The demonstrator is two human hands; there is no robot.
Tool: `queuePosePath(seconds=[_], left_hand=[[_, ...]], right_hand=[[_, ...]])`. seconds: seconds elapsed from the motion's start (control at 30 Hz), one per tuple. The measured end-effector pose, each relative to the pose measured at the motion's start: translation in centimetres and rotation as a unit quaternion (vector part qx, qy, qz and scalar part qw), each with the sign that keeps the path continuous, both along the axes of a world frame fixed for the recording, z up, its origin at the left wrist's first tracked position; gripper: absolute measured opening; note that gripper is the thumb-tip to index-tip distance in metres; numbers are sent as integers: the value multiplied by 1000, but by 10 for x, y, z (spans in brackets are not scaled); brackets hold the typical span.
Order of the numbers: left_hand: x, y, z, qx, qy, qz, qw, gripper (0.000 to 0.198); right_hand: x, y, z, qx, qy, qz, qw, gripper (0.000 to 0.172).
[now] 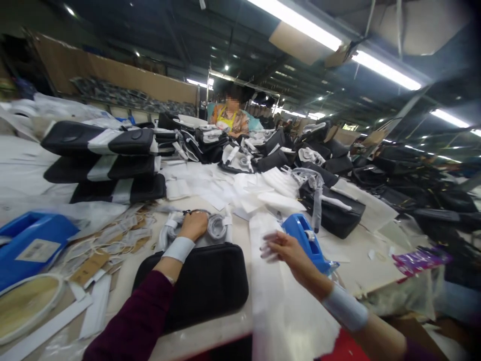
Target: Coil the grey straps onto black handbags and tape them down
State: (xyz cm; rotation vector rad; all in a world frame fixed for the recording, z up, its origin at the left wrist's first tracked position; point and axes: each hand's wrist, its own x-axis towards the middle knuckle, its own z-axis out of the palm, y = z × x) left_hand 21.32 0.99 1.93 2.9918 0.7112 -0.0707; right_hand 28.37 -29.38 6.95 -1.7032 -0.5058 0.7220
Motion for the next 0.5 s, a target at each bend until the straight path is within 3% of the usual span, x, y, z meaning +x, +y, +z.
queuePosePath(seconds=[0.07,0.17,0.33,0.5], left_hand=[[0,1,3,-12,3,-5,1000,28],[0,4,6,-33,10,-3,999,27],[0,11,7,-81,5,13,997,29],[-7,22,15,-154,-36,8,987,30]], right_hand=[[20,49,-11,11,4,-49,999,30],[43,102,-34,-13,6,-45,999,30],[55,122,-65,-26,-11,-9,1000,24],[48,140,-71,-4,-67,54,996,17]])
